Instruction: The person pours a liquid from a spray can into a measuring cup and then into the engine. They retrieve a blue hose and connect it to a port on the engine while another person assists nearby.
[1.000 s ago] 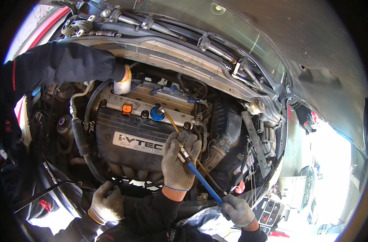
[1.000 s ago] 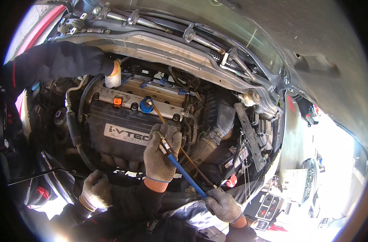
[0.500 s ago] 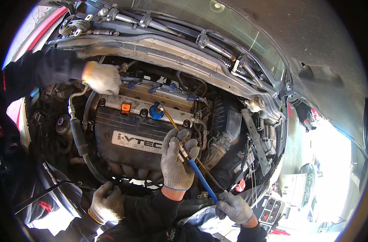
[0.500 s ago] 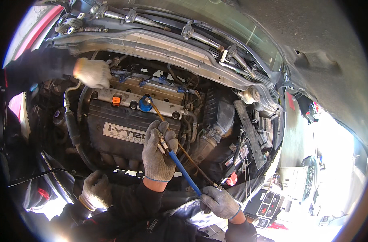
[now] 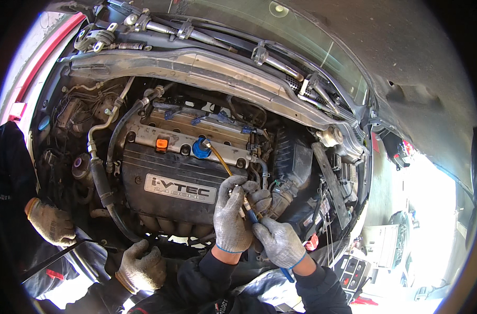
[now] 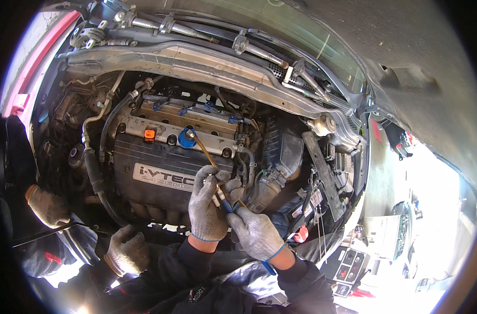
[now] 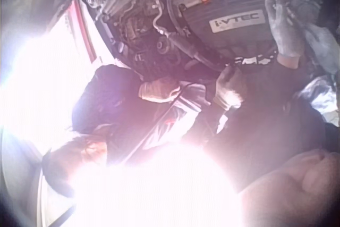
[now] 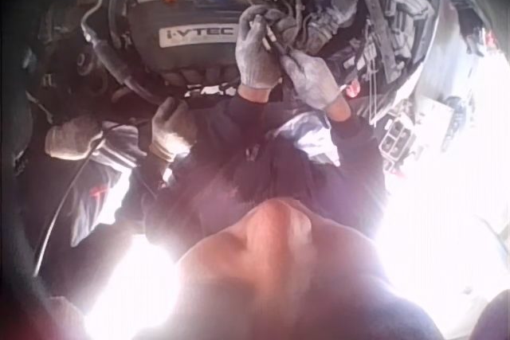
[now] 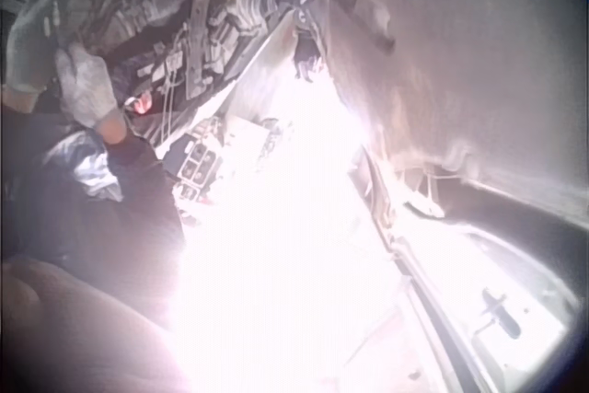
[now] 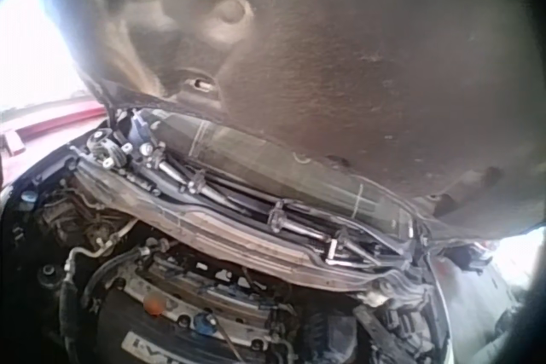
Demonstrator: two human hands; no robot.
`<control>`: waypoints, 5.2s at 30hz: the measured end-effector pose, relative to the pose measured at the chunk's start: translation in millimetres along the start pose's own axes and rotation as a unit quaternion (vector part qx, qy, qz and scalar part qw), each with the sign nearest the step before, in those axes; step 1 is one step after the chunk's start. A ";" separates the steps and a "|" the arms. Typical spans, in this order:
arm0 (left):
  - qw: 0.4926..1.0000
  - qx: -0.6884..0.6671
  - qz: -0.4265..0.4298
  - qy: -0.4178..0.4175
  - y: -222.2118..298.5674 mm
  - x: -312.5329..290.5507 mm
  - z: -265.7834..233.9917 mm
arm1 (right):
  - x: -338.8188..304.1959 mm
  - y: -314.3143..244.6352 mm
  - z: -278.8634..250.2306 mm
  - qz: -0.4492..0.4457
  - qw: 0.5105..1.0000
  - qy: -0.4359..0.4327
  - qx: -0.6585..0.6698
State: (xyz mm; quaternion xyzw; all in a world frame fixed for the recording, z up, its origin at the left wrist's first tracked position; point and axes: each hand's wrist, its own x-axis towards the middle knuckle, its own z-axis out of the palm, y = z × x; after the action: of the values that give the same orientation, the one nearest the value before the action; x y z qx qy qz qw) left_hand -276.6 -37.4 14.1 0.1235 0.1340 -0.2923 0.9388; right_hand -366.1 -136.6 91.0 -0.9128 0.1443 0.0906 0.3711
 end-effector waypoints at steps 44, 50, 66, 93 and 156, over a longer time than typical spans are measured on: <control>0.987 -0.108 -0.015 0.121 -1.3 6.5 -14.7 | 335.5 -38.5 7.4 -0.065 0.847 -0.128 -0.511; 0.986 -0.124 -0.022 0.113 -6.0 5.2 -15.4 | 351.3 -41.7 25.4 -0.060 0.837 -0.141 -0.526; 0.966 -0.258 0.025 0.009 -20.8 13.4 -46.2 | 393.4 -21.7 81.0 -0.123 0.788 -0.210 -0.566; 0.956 -0.268 0.118 0.018 -8.9 10.3 -19.9 | 363.4 -41.5 -3.5 -0.204 0.874 -0.171 -0.407; 0.975 -0.219 0.025 0.034 -27.1 24.1 -39.4 | 367.5 -25.2 25.7 -0.185 0.875 -0.116 -0.432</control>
State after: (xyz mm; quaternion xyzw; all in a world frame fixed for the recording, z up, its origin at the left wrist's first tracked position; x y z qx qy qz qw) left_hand -280.4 -59.2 -34.6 -0.0719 0.2232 -0.2276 0.9451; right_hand -13.1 -173.4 -11.0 -0.9752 -0.1248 0.1792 -0.0365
